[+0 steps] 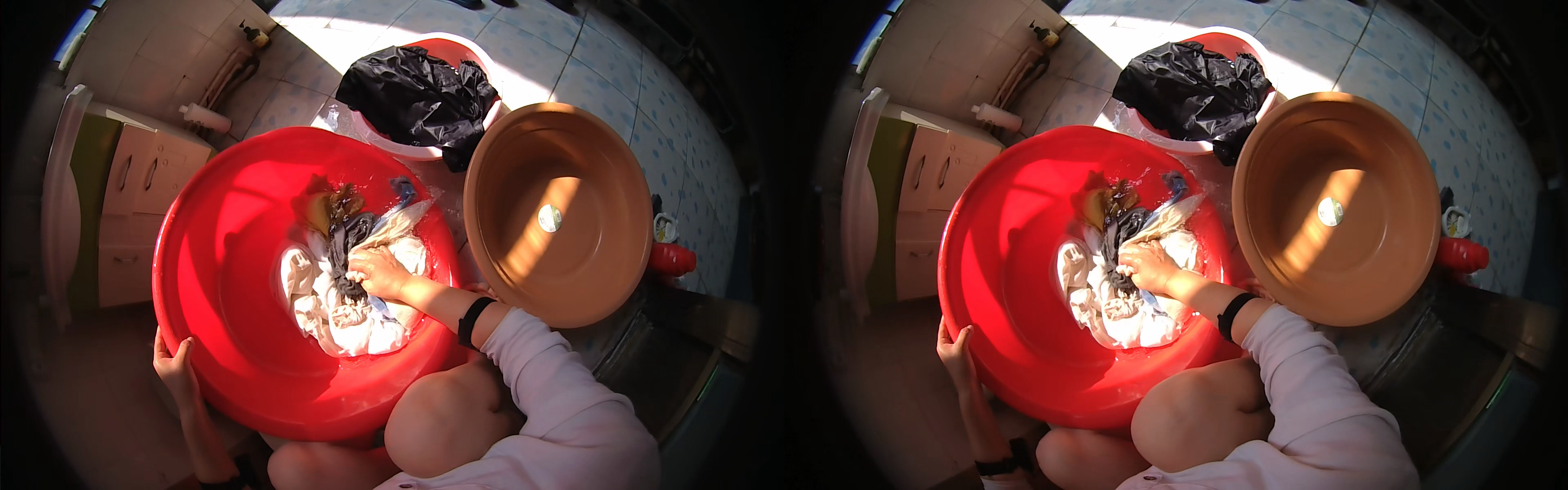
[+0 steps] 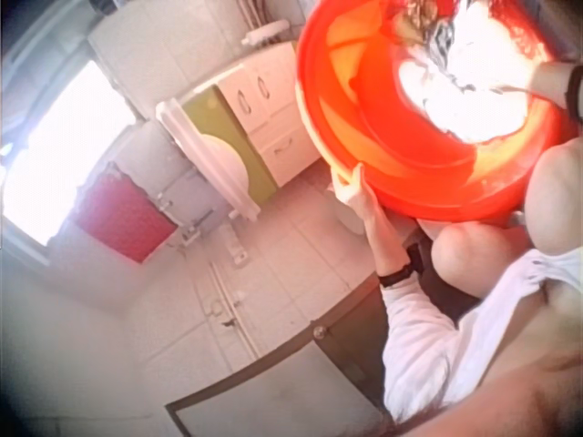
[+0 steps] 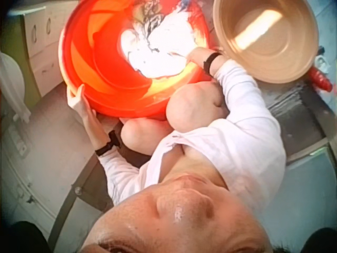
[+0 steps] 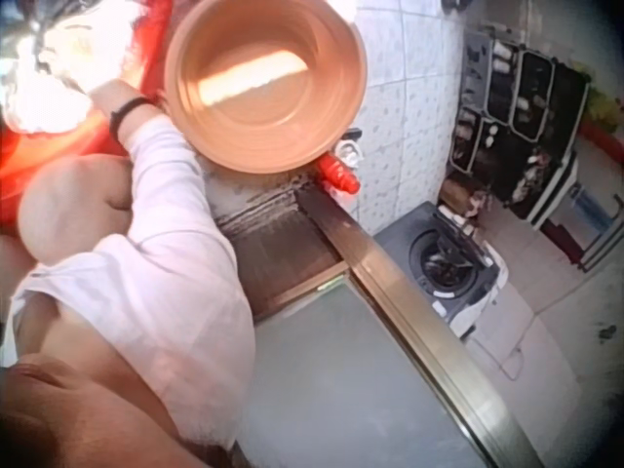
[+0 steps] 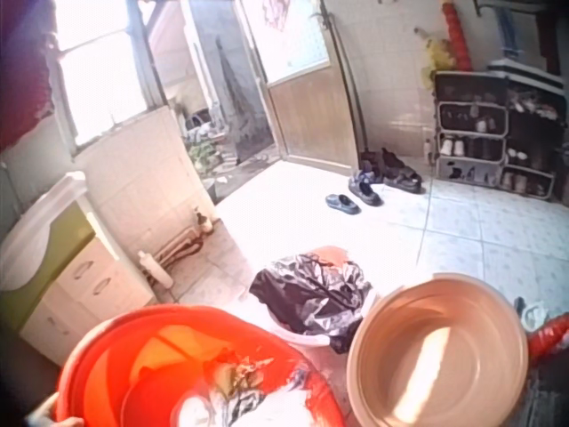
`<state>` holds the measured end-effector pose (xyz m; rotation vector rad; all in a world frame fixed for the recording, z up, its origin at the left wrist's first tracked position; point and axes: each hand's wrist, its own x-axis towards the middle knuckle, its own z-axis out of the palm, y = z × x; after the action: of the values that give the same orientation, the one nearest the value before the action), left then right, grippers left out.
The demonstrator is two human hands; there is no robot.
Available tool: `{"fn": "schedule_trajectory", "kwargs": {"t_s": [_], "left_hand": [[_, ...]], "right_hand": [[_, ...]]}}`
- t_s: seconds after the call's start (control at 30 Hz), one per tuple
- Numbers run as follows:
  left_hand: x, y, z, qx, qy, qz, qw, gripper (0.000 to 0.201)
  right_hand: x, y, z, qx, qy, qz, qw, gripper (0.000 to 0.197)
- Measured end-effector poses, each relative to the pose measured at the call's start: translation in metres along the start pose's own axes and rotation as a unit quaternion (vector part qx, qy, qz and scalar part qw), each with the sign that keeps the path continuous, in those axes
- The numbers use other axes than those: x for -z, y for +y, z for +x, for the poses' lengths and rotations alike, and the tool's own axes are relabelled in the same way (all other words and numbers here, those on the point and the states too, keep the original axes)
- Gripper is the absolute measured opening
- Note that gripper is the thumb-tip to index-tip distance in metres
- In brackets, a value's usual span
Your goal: Washing clothes by hand in a basin.
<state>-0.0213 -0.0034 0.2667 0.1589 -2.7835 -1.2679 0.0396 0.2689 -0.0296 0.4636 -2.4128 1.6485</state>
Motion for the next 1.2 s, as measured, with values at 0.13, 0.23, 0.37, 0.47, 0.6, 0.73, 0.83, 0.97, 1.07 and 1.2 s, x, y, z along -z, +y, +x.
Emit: {"fn": "schedule_trajectory", "kwargs": {"t_s": [0.13, 0.23, 0.37, 0.47, 0.6, 0.73, 0.83, 0.97, 1.07, 1.2], "left_hand": [[0.019, -0.030, 0.000, -0.027, 0.019, 0.029, 0.999, 0.048], [0.016, -0.029, -0.002, -0.042, 0.029, 0.053, 0.997, 0.045], [-0.007, 0.014, -0.018, 0.016, 0.034, 0.027, 0.999, 0.046], [-0.011, 0.023, -0.009, 0.028, 0.050, 0.016, 0.998, 0.045], [0.012, -0.017, 0.002, -0.009, 0.008, -0.041, 0.999, 0.045], [0.023, -0.065, 0.013, -0.047, -0.010, -0.014, 0.999, 0.046], [0.027, -0.097, 0.016, -0.037, 0.021, 0.050, 0.998, 0.045], [0.035, -0.126, 0.025, -0.036, 0.018, 0.072, 0.997, 0.051], [0.067, -0.191, 0.037, -0.019, 0.065, 0.136, 0.988, 0.055], [0.067, -0.254, 0.051, -0.025, 0.064, 0.225, 0.972, 0.055]], "right_hand": [[-0.007, -0.036, -0.005, 0.064, -0.136, -0.025, 0.988, 0.044], [0.017, -0.035, -0.005, -0.001, -0.035, -0.019, 0.999, 0.051], [0.062, 0.031, 0.000, -0.165, 0.272, -0.270, 0.909, 0.052], [0.047, 0.045, -0.017, -0.314, 0.071, -0.227, 0.919, 0.057], [0.044, 0.060, -0.021, -0.218, 0.063, -0.197, 0.954, 0.053], [0.020, 0.052, -0.029, -0.175, 0.019, -0.205, 0.963, 0.045], [0.029, 0.040, -0.033, -0.172, 0.019, -0.253, 0.952, 0.042], [0.059, 0.016, -0.055, -0.189, 0.126, -0.348, 0.909, 0.048], [0.071, 0.004, -0.069, -0.317, 0.122, -0.305, 0.890, 0.057], [0.045, 0.031, -0.101, -0.412, 0.153, -0.010, 0.898, 0.053]]}}
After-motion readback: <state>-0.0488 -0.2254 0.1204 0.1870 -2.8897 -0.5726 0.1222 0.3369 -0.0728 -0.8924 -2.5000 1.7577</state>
